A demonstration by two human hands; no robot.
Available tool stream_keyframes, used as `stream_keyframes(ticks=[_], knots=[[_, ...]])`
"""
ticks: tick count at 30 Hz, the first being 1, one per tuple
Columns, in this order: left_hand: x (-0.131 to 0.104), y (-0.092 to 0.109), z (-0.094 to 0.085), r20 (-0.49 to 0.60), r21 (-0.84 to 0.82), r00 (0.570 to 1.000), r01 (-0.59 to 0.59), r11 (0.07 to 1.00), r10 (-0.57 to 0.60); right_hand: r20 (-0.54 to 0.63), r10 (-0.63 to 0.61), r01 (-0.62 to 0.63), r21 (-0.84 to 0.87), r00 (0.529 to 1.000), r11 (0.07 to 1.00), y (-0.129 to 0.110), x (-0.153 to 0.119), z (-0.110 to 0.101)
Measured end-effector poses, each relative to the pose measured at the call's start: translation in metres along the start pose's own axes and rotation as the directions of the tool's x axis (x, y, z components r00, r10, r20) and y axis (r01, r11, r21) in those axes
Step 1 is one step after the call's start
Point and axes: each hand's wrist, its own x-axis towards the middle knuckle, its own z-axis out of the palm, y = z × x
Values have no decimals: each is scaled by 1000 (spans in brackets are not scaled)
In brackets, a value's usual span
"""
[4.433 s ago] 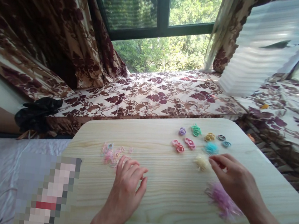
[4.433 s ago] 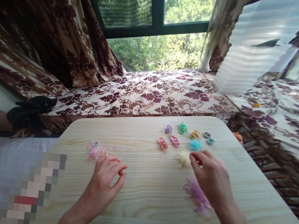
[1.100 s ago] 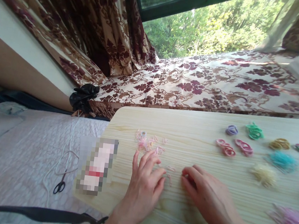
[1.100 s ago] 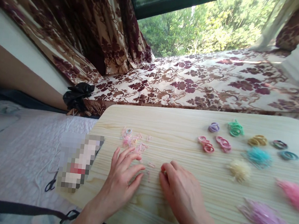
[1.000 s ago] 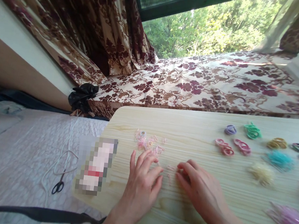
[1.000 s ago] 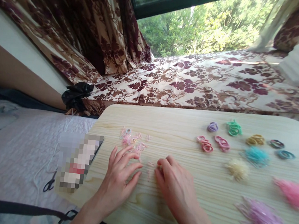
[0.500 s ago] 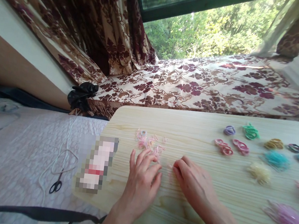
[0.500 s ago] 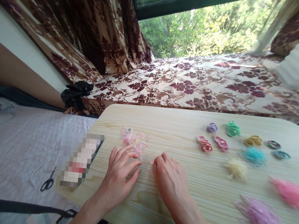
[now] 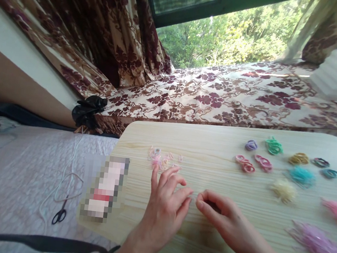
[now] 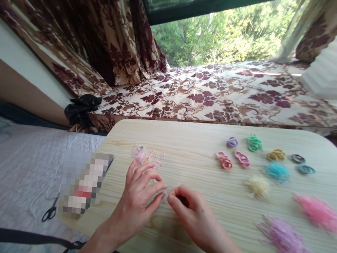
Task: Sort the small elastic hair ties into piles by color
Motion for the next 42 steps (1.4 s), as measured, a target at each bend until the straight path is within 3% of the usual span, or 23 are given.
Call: stream_keyframes(ticks=[6, 10, 14, 18, 22, 25, 27, 32, 37, 42], knots=[[-1, 4, -2, 31, -38, 999, 24, 999, -23, 30, 36, -38, 77, 999, 996, 1, -2, -3], [0, 5, -4, 44, -54, 998, 36, 998, -34, -116, -13, 13, -4, 993, 1000, 8, -4, -9], [2, 7, -4, 42, -37, 997, 60, 998, -58, -267, -153, 120, -139, 952, 983, 17, -10, -12], [3, 11, -2, 27, -41, 996, 82, 996, -81, -287, -285, 227, -218, 915, 949, 21, -19, -8], [6, 17, 0, 21, -54, 998, 57, 997, -56, -331, -423, 332, -298, 844, 895, 21, -22, -3], [8, 21, 1, 38, -55, 999, 22, 998, -20, -363, -491, 373, -349, 792, 860, 20, -22, -4], [9, 24, 1, 53, -64, 999, 3, 998, 1, -362, -509, 387, -358, 781, 849, 19, -22, -5], [9, 27, -1, 63, -95, 998, -13, 995, 19, -355, -428, 338, -289, 831, 896, 18, -25, -8], [6, 19, 0, 18, -85, 1000, -3, 996, 5, -382, -202, 171, -114, 902, 979, 19, -27, -14], [3, 15, 5, 1, -56, 1000, -17, 998, 17, -316, -27, 48, 57, 948, 997, 15, -29, -19]])
